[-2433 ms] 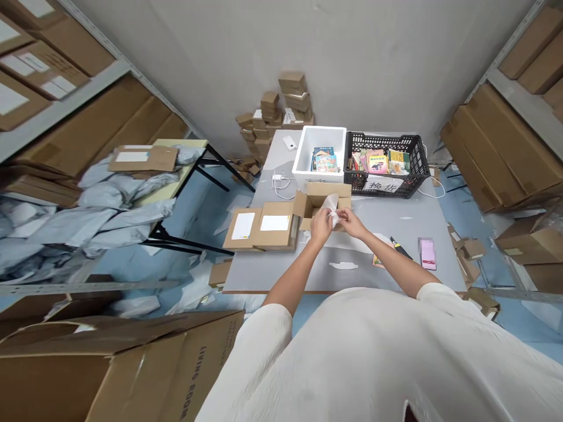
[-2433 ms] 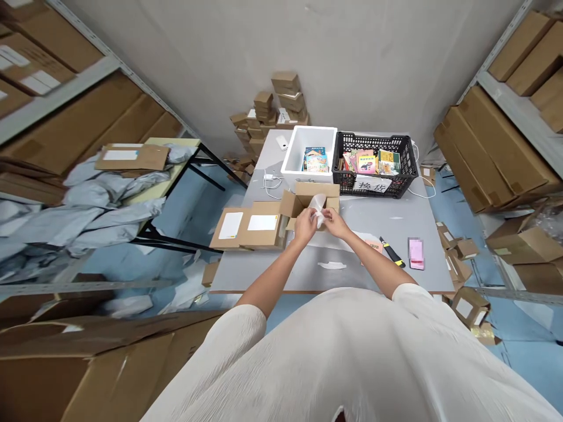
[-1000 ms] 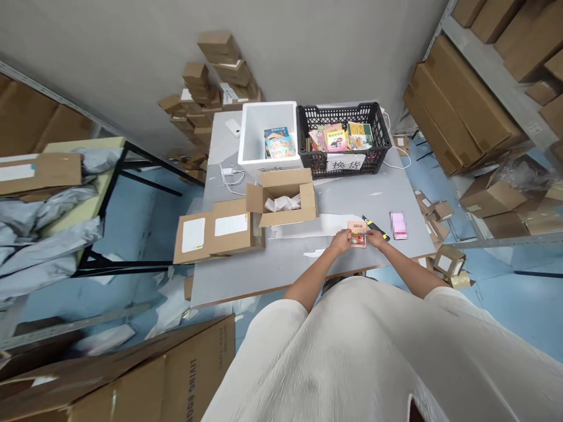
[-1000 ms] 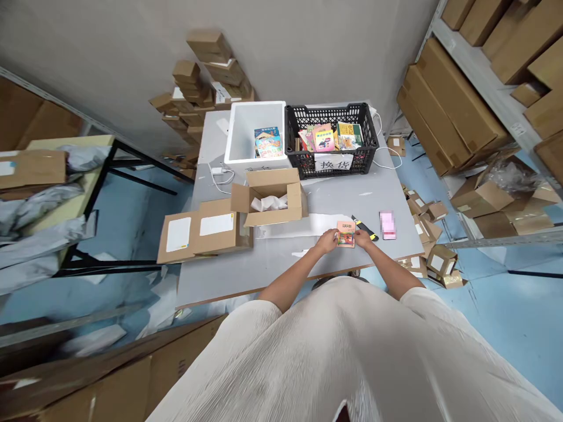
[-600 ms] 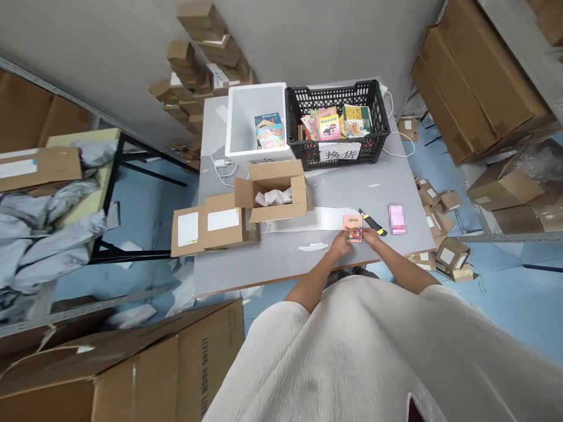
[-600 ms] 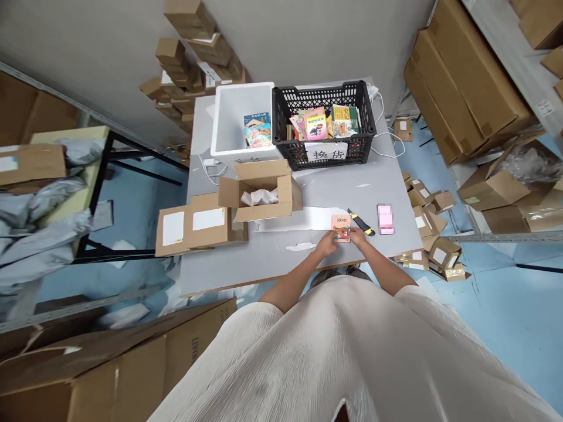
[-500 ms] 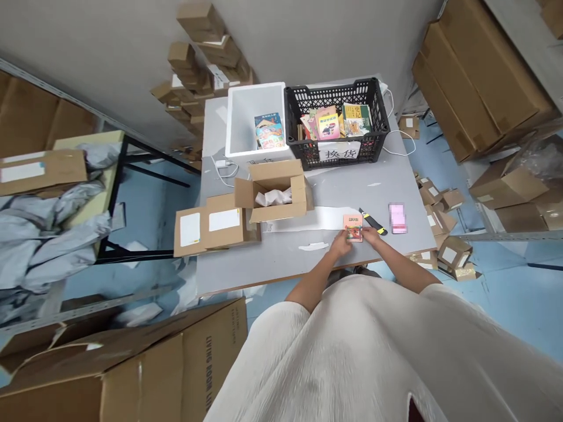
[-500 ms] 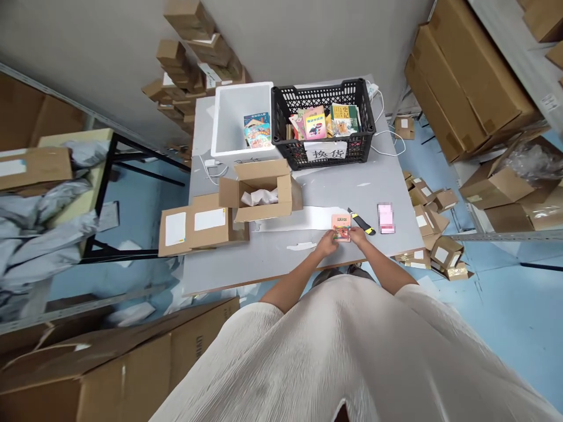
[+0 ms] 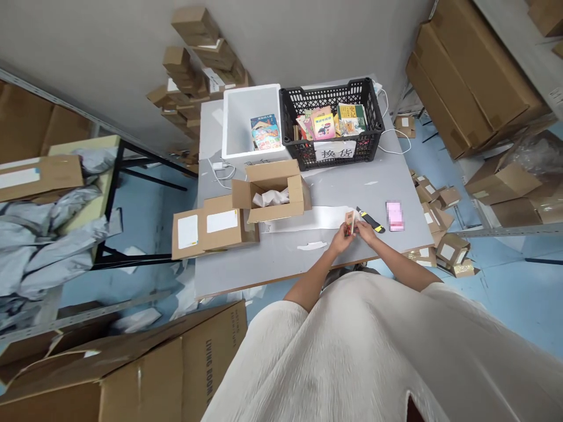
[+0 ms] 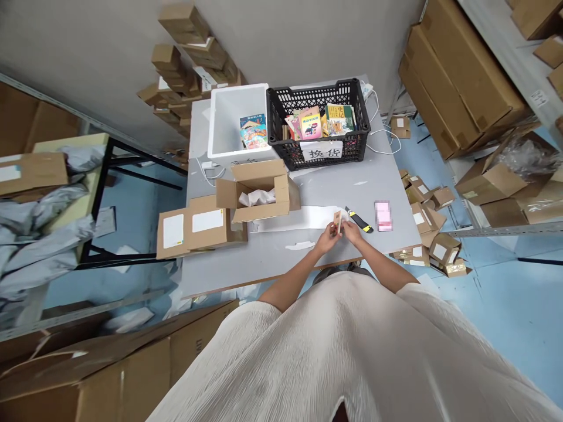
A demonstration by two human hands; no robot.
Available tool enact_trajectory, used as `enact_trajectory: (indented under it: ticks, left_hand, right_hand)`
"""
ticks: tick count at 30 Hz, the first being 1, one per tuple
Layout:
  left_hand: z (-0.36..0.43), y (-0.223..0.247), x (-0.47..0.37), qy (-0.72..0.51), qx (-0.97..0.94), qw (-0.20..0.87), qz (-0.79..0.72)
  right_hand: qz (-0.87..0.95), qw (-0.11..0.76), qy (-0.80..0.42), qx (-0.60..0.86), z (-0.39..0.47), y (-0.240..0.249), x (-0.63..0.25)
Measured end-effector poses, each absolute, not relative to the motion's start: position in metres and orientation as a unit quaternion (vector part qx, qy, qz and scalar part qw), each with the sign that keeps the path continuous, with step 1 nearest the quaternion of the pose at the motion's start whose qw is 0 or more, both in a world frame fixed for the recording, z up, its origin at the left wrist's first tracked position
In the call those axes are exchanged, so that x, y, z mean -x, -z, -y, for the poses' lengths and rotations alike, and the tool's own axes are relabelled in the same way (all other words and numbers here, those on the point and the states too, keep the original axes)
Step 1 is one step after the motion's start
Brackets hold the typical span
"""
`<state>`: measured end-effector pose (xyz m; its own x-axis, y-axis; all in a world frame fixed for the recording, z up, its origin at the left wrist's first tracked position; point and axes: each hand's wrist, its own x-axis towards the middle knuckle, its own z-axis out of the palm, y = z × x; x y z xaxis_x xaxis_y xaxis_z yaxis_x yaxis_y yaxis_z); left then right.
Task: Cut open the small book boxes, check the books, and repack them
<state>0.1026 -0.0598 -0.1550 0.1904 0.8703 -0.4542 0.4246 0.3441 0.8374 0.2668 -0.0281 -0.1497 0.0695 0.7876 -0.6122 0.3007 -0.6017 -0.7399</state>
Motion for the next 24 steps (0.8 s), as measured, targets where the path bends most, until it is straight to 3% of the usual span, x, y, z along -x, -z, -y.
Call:
enact_trajectory:
  ticks: [4, 9, 24]
  left_hand:
    - [0.052, 0.152, -0.088, -0.211, -0.525, 0.503, -0.653]
    - [0.054, 0.154, -0.063, -0.170, -0.515, 0.417, -0.729]
    - [0.073, 0.171, -0.051, -0.137, -0.520, 0.495, -0.682]
  right_hand:
    - [0.393, 0.228, -0.618, 0.642, 0.027, 0.143, -0.256]
    - [0.415, 0.179, -0.595, 0.665, 0.034, 0.146, -0.253]
    - [0.399, 0.160, -0.586, 0.687, 0.046, 0.159, -0.247]
